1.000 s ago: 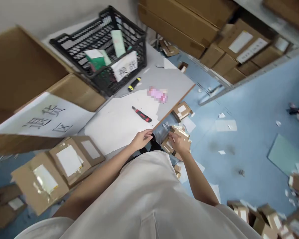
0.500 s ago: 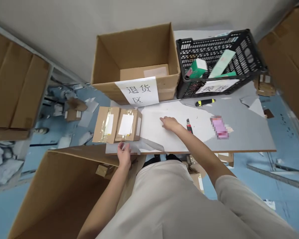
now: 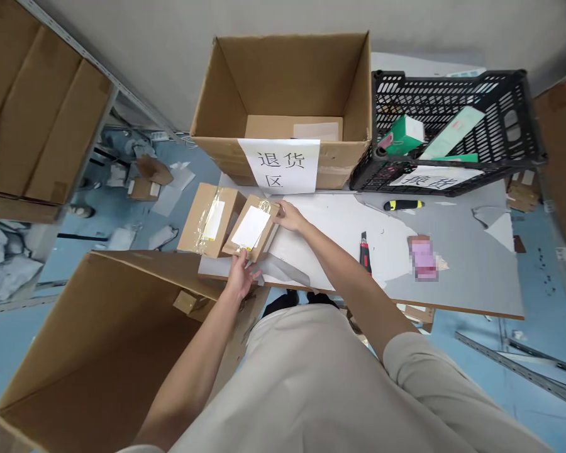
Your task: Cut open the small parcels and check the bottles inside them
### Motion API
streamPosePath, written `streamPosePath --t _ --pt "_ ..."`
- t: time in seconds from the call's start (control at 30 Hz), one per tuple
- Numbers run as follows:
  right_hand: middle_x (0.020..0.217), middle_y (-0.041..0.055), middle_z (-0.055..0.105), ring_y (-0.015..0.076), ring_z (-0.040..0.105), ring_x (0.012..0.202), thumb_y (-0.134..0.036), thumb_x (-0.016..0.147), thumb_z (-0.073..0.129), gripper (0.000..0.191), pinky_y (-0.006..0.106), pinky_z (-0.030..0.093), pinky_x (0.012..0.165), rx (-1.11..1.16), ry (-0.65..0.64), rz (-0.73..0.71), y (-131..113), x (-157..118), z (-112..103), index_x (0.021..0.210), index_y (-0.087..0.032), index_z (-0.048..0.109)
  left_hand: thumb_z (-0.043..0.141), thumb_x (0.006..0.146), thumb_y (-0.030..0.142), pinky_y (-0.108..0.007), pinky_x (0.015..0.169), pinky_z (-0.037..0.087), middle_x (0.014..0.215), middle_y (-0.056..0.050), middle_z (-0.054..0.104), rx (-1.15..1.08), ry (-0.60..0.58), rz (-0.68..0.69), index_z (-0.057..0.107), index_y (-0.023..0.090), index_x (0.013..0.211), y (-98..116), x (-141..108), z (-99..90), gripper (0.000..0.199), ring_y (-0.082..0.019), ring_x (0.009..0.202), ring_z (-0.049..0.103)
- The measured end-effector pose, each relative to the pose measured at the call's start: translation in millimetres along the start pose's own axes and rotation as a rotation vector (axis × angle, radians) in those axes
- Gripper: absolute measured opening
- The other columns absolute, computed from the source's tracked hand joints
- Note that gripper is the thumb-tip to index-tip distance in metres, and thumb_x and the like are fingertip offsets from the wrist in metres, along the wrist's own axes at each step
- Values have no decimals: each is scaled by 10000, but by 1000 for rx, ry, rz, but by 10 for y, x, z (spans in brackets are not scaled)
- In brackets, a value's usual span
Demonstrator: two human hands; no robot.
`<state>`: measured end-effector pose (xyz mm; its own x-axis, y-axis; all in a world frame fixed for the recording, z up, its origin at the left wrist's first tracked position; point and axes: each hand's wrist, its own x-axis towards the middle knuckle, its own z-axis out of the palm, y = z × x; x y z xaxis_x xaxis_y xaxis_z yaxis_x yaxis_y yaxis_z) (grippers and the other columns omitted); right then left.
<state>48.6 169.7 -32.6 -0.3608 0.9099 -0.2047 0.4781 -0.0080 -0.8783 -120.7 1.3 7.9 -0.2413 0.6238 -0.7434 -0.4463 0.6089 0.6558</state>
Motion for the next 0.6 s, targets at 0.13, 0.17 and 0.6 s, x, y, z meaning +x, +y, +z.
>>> streamPosePath --t 0.13,0.17,0.6 --pt "1186 76 565 179 617 970 -258 743 644 397 370 501 928 114 147 -10 164 -589 -229 1122 -180 554 707 690 599 -307 672 556 1332 -49 493 141 -78 31 470 386 1242 -25 -131 26 638 -225 1036 583" --pt "1172 74 570 171 624 939 -284 753 635 355 360 517 898 148 196 -11 204 -783 -304 1085 -183 559 713 688 594 -308 682 556 1349 -42 487 193 -107 49 468 397 1252 -28 -168 59 646 -232 1070 575" --pt "1098 101 643 227 693 891 -389 675 678 380 389 550 827 361 595 376 807 -2719 -482 962 -215 500 755 700 467 -387 903 494 1334 -116 556 721 -455 210 400 274 1408 -262 -72 955 815 -267 1144 571"
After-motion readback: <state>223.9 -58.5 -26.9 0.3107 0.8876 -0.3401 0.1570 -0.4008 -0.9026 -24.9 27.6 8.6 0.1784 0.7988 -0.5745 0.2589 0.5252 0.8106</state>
